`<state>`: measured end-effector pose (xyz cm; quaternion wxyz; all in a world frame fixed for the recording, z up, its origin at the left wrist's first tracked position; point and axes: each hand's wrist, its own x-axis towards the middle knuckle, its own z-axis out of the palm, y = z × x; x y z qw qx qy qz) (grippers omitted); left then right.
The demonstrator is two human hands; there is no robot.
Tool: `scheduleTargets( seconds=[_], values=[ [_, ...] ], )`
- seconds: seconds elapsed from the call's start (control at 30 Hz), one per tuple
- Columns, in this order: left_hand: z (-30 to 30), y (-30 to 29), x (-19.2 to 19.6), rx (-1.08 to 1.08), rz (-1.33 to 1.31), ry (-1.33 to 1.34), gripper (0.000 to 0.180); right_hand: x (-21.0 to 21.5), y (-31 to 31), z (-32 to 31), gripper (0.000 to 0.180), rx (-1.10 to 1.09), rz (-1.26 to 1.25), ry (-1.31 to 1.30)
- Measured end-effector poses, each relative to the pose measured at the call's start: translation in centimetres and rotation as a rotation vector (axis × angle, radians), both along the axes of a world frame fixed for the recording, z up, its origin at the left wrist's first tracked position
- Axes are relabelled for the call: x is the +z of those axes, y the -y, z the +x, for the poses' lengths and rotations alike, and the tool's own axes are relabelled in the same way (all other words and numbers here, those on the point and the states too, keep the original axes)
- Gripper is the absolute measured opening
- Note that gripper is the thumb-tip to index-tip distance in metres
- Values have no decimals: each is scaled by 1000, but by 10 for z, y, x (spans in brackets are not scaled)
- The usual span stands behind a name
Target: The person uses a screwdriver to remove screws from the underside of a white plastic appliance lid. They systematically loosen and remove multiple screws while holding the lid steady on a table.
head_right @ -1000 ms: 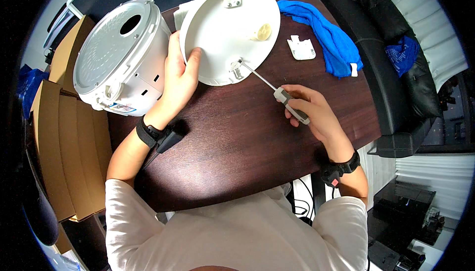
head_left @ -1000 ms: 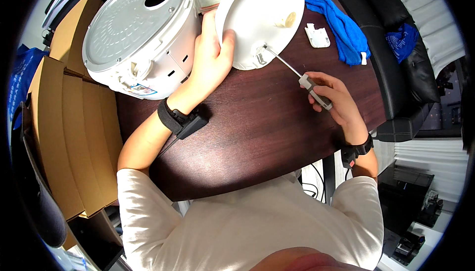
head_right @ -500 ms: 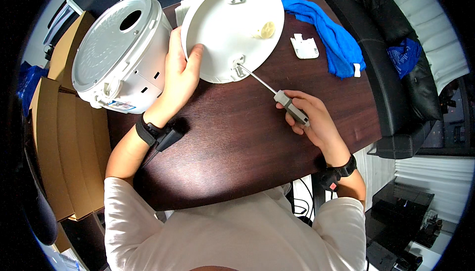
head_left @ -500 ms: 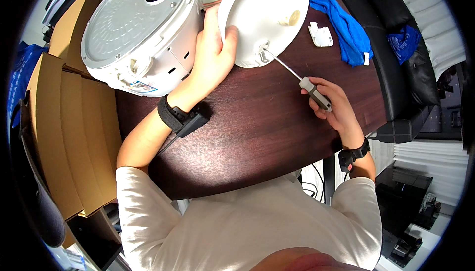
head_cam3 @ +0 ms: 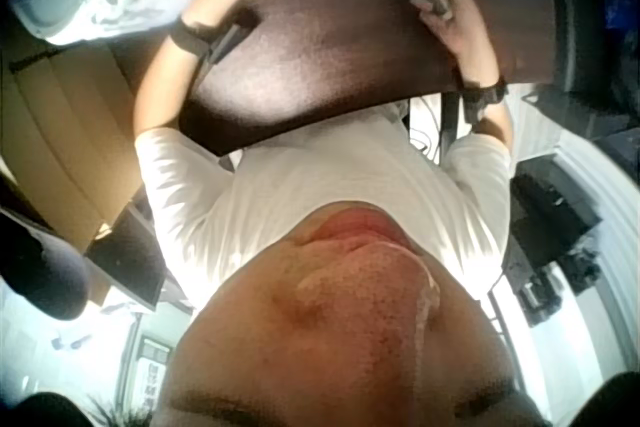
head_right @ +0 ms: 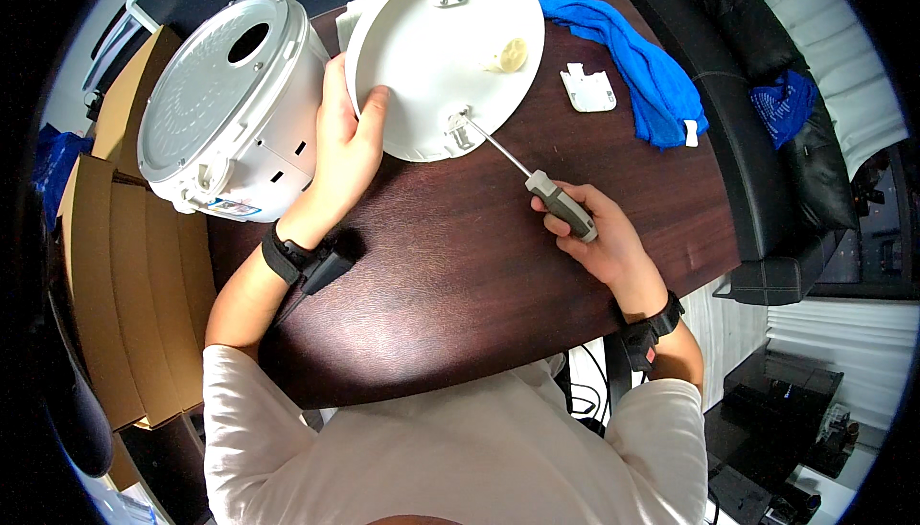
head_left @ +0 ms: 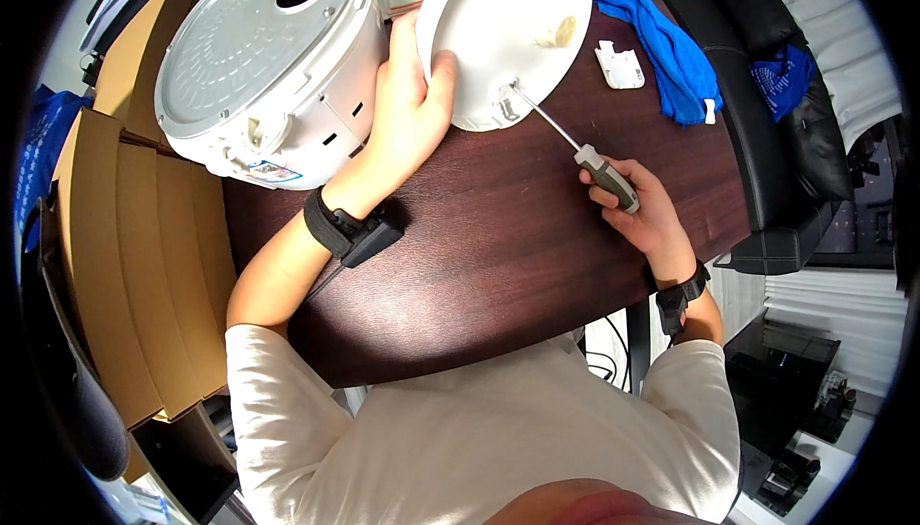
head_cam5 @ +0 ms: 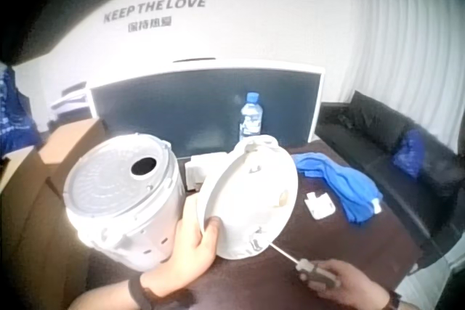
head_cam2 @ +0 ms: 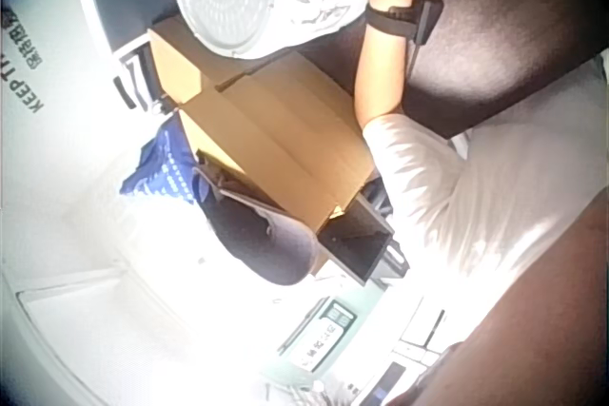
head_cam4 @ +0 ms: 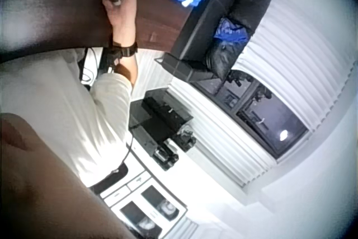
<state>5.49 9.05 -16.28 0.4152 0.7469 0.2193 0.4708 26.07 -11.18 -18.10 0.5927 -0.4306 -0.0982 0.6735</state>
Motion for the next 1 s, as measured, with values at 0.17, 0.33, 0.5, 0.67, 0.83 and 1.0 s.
scheduleTargets(
  seconds=[0.17, 0.33, 0.5, 0.67, 0.83, 1.0],
  values=[
    [-1, 1, 2, -16, -30, -20, 33, -5, 5, -3, 31, -25, -4, -95],
    [-1, 0, 0, -26, -64, -2, 36, 3, 3, -9, 31, -49, -25, -106],
    [0, 0, -1, -17, -60, -7, 39, -3, 6, -7, 33, -30, -24, -129],
    [0, 0, -1, -11, -46, -19, 39, 3, 5, -13, 33, -40, -51, -104],
    [1, -1, -2, -14, -35, -14, 39, 0, 7, -11, 30, -30, -14, -136],
    [1, 1, 0, 1, -46, -15, 40, -7, 9, -8, 27, -15, 51, -211]
  ],
)
